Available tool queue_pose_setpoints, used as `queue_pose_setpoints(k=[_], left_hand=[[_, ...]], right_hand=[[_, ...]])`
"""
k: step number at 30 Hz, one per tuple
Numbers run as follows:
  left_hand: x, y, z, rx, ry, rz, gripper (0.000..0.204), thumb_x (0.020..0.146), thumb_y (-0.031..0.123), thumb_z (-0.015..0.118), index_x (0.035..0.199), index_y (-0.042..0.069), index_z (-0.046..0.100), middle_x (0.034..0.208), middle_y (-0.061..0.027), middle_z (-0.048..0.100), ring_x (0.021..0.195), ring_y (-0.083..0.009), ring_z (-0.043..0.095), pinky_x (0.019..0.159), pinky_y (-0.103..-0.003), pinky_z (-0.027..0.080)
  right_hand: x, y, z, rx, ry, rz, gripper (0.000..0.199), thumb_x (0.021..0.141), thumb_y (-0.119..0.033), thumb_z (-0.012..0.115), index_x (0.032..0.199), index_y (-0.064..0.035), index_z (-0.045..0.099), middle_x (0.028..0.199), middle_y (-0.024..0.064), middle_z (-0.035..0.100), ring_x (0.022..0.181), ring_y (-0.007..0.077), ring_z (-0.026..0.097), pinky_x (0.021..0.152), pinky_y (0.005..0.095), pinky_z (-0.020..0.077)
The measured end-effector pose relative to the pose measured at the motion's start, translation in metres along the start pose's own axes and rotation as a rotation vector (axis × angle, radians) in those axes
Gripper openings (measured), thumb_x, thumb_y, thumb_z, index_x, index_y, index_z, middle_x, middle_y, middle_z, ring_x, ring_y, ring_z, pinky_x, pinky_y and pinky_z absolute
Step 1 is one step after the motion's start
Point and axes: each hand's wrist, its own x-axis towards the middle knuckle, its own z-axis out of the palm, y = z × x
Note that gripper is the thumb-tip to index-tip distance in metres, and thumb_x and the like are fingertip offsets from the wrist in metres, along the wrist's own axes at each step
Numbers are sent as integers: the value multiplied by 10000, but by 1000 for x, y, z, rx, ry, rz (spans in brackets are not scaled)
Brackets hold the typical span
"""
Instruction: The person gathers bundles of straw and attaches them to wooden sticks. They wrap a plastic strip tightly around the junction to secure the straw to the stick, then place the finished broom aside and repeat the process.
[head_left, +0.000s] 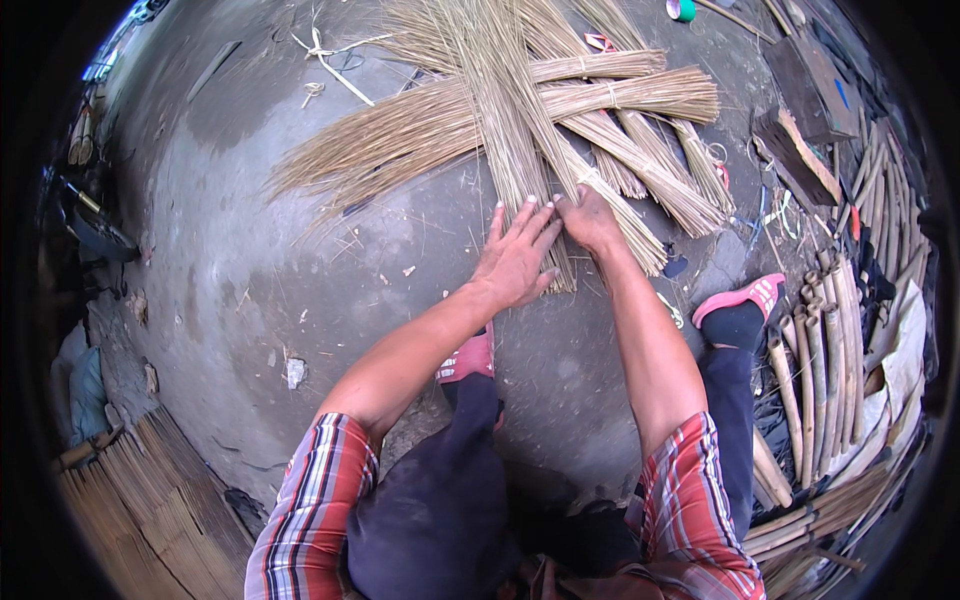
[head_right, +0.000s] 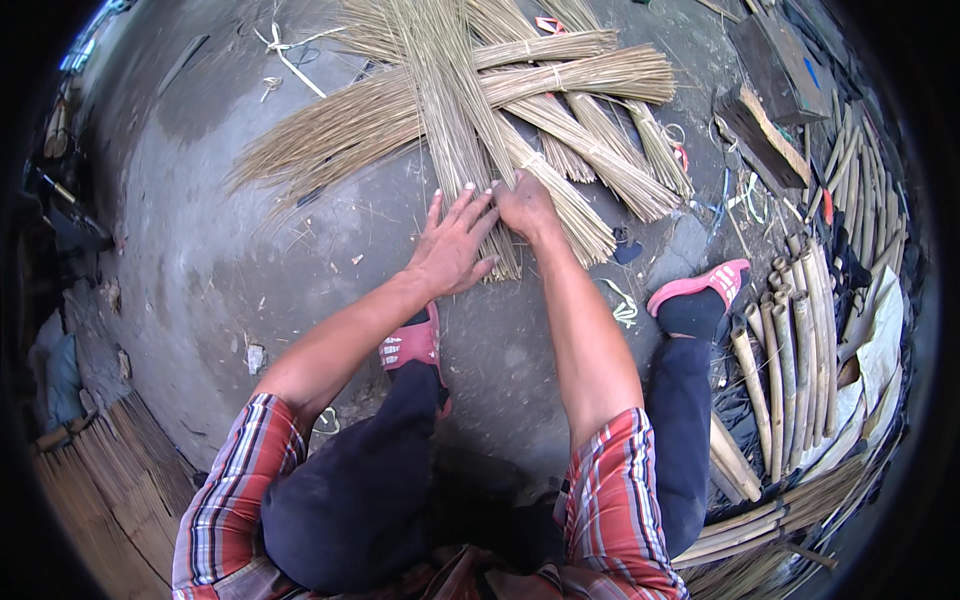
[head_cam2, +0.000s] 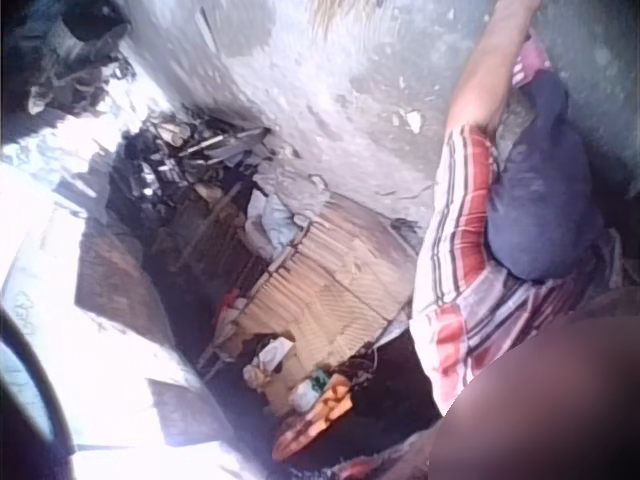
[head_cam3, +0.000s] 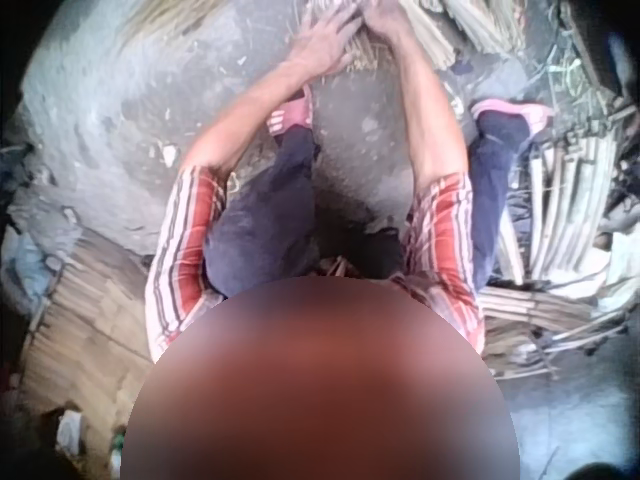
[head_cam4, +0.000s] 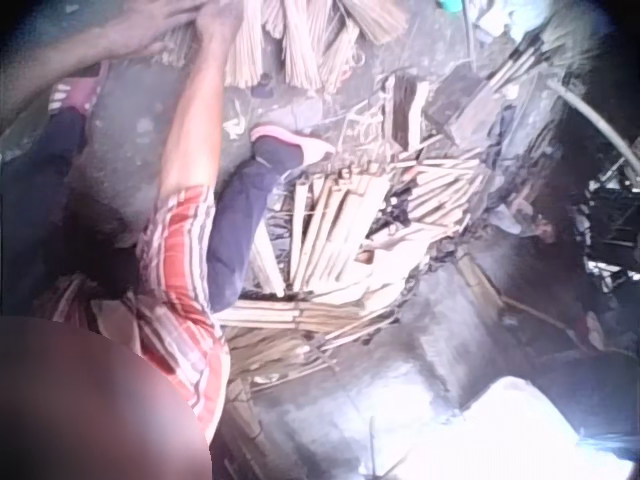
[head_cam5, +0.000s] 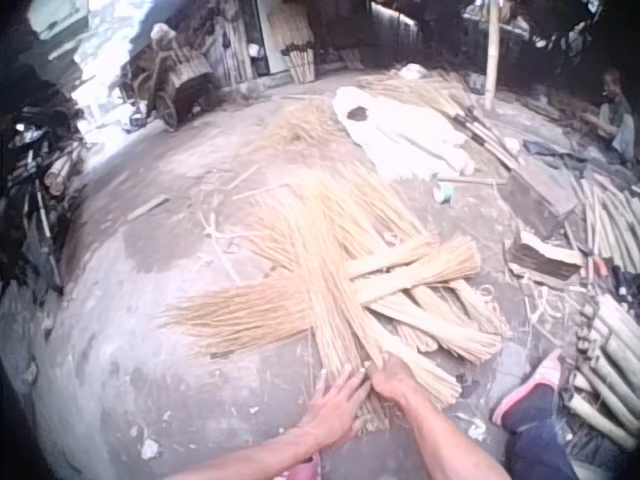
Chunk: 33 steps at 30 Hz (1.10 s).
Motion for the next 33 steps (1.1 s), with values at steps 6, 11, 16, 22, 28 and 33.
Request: queue_pose_setpoints(k=[6,11,16,22,28,33], left_hand=[[19,-10,10,30,-183,15,663,1045,627,486,1628,316,429,1781,-73,167,1649,-359,73,1296,-664,75],[25,-15,20,15,-264,-24,625,1068,616,451,1627,336,432,1795,-54,115,1655,-350,11,1305,-650,51],[25,-9,-5,-114,-192,-71,657,1041,655,488,1582,282,498,1745,-104,266,1634,-373,130,1305,-646,93],[-7,19,-70,-1695,172,-94,611,1023,637,589,1294,92,647,1352,-196,611,1307,-322,567,1133,-506,443],[-62,-7,-132,-1739,524,-508,525,1084,529,583,734,182,404,567,57,363,480,-85,350,519,-306,406],[-84,-56,-151,-1401,891,-373,422,1087,468,613,887,101,562,626,36,440,527,-88,435,557,-298,449]], right_hand=[[-14,-22,-27,-85,50,-98,539,1058,-414,572,1288,72,614,1193,323,690,1164,429,673,1017,480,506],[-65,-58,-104,248,493,-219,409,1101,-460,550,1007,-66,610,723,-4,543,659,142,544,603,359,436],[-112,-58,-142,338,469,-250,379,1101,-430,579,1048,-57,627,738,-47,537,661,94,512,592,315,422],[-169,-26,-61,158,-221,-153,365,1070,-410,636,1144,-54,668,908,70,677,884,190,642,824,394,520],[-192,-50,-7,292,-108,-447,596,1022,-397,699,1472,-28,566,1197,165,725,1101,271,700,996,405,543],[-166,-24,-37,384,-58,-307,616,1031,-401,695,1486,-10,556,1184,154,720,1052,219,694,942,347,559]])
